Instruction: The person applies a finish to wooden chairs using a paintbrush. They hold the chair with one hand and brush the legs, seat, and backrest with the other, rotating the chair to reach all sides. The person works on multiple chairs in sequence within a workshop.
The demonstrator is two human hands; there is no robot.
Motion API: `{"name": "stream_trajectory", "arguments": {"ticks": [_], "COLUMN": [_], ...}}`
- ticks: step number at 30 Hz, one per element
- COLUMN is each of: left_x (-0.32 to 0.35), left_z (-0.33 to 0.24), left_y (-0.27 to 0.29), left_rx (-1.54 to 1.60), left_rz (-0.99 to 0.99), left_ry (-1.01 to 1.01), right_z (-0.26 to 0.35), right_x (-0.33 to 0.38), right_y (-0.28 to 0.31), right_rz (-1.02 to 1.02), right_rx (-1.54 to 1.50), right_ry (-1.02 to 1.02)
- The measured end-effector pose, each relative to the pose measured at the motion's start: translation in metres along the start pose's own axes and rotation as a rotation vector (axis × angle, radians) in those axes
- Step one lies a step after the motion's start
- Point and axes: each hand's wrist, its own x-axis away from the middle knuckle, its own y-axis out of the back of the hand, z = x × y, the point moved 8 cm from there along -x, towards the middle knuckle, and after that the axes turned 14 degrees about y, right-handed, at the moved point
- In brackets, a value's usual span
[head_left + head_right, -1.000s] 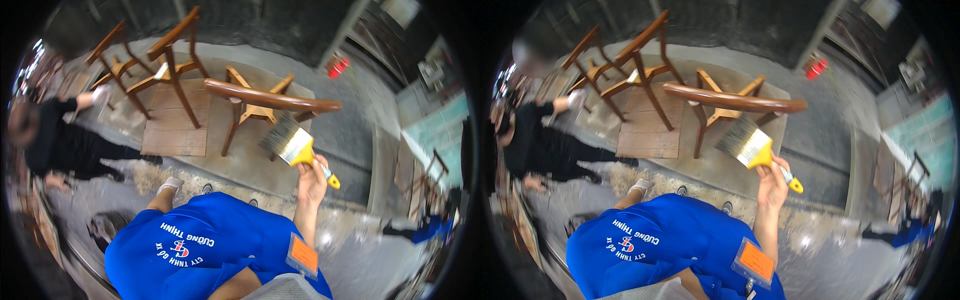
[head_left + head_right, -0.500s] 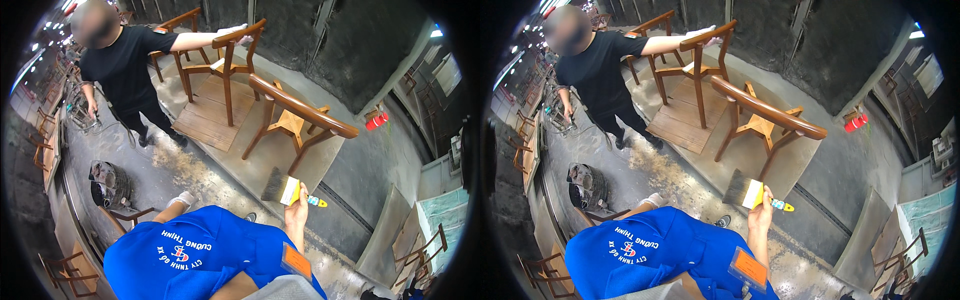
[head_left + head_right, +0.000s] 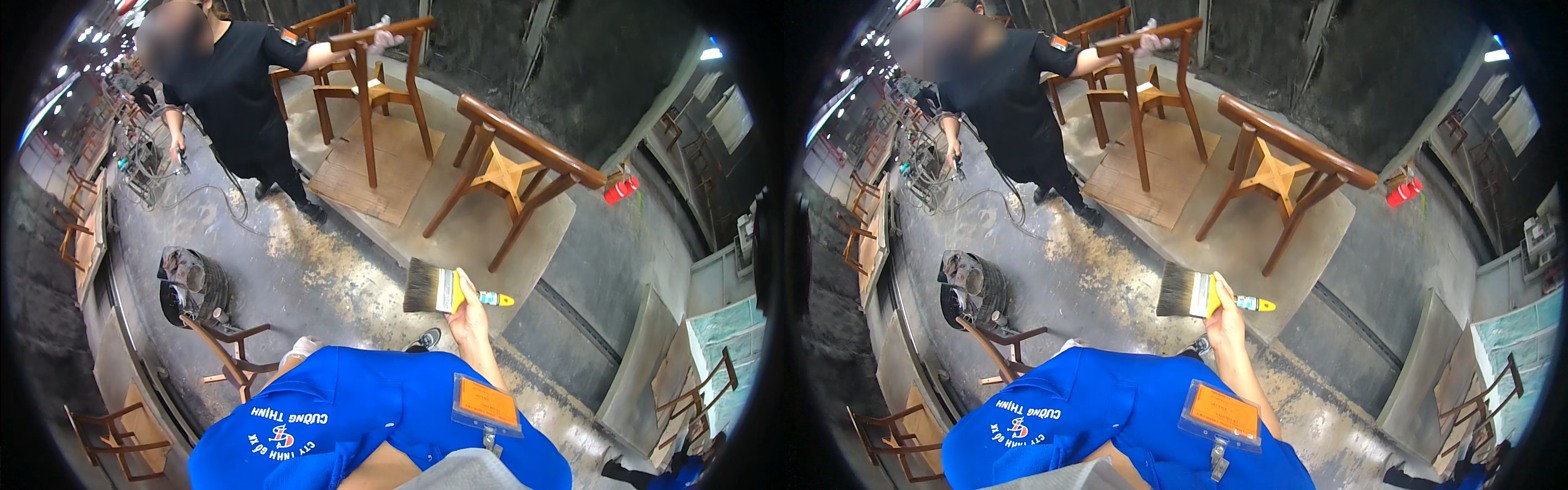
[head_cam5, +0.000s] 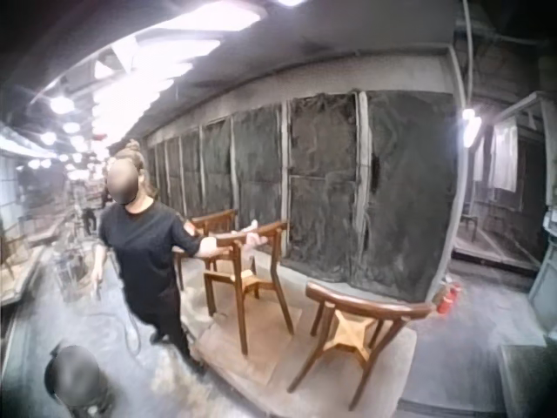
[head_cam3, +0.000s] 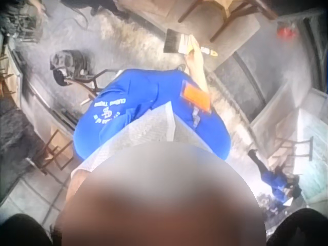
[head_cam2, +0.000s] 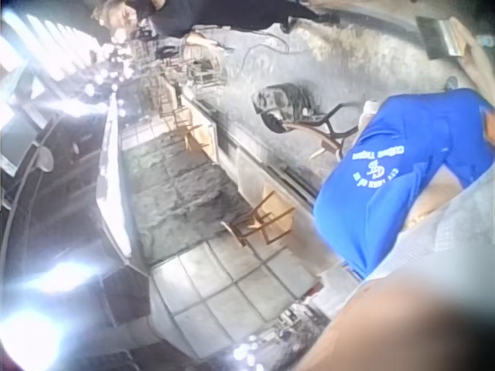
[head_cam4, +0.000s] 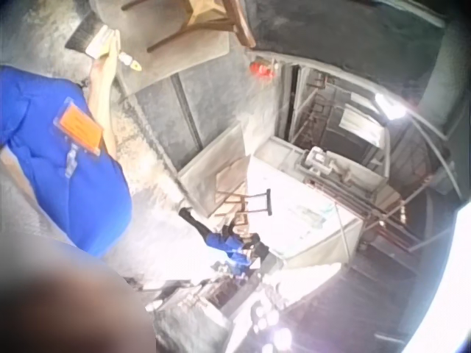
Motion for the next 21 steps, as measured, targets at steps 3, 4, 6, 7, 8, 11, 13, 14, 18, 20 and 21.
{"name": "stream_trajectory", "arguments": {"ticks": [3, 4, 6, 7, 8, 11, 13, 14, 18, 20, 21], "left_x": [0.006, 0.007, 0.008, 0.008, 0.008, 0.007, 0.005, 0.004, -0.004, -0.005, -0.004], "left_z": [0.036, 0.045, 0.061, 0.069, 0.074, 0.084, 0.083, 0.08, 0.048, 0.027, 0.017], "left_y": [-0.013, -0.015, -0.017, -0.018, -0.019, -0.018, -0.016, -0.014, -0.002, 0.001, 0.002], "left_rx": [-0.153, -0.189, -0.258, -0.287, -0.316, -0.386, -0.413, -0.41, -0.244, -0.068, 0.018], "left_rz": [0.019, 0.026, 0.027, 0.027, 0.027, 0.017, -0.006, -0.026, -0.116, -0.125, -0.12], "left_ry": [0.004, 0.003, 0.008, 0.012, 0.012, 0.004, 0.002, 0.003, -0.004, -0.045, -0.076], "right_z": [-0.012, -0.015, -0.024, -0.028, -0.032, -0.044, -0.053, -0.057, -0.075, -0.083, -0.085], "right_x": [0.013, 0.017, 0.024, 0.028, 0.031, 0.04, 0.046, 0.049, 0.059, 0.061, 0.062], "right_y": [0.005, 0.007, 0.011, 0.013, 0.015, 0.018, 0.019, 0.018, 0.022, 0.023, 0.024], "right_rz": [-0.024, -0.047, -0.063, -0.07, -0.064, -0.051, -0.058, -0.05, -0.089, -0.117, -0.145], "right_rx": [0.186, 0.211, 0.147, 0.107, 0.126, 0.057, 0.009, -0.01, -0.025, -0.034, -0.05], "right_ry": [0.075, 0.081, 0.031, 0.006, -0.015, -0.075, -0.099, -0.099, -0.145, -0.18, -0.182]}}
